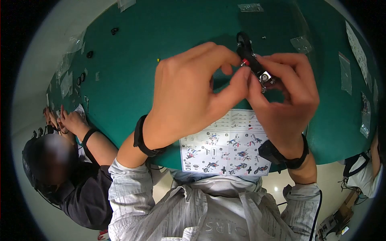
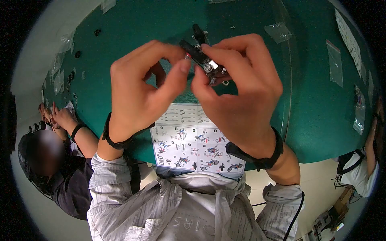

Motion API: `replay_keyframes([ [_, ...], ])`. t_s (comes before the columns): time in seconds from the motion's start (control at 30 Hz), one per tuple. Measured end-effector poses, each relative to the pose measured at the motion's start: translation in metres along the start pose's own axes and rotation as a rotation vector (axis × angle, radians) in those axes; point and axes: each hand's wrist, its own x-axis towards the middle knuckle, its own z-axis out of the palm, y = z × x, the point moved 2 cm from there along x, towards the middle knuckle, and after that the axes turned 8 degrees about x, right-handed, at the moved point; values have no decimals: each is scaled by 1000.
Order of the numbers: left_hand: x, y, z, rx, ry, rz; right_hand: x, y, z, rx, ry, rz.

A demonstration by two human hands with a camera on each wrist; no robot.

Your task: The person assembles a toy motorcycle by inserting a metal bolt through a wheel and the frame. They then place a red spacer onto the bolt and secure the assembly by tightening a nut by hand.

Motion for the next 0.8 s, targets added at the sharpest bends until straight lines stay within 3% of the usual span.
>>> replay_keyframes([
  [0.07,0,-2,1,-111,-40,-110,0,0,-1,-8,-10,-9],
  [0.17,0,2,0,-85,14,-85,0,0,0,20,10,-2],
  [0.37,-6,0,9,216,196,228,-2,0,2,14,24,22],
  [0.47,-6,-1,10,320,204,249,-2,0,2,32,42,34],
  [0.67,1,2,0,-282,-213,-130,-3,-1,-1,31,14,-13],
  [0.77,-3,-4,7,-450,-258,-250,-2,-3,0,45,33,-13],
  [0.8,-1,-3,6,-370,-219,-170,-2,-3,-1,51,38,-6],
])
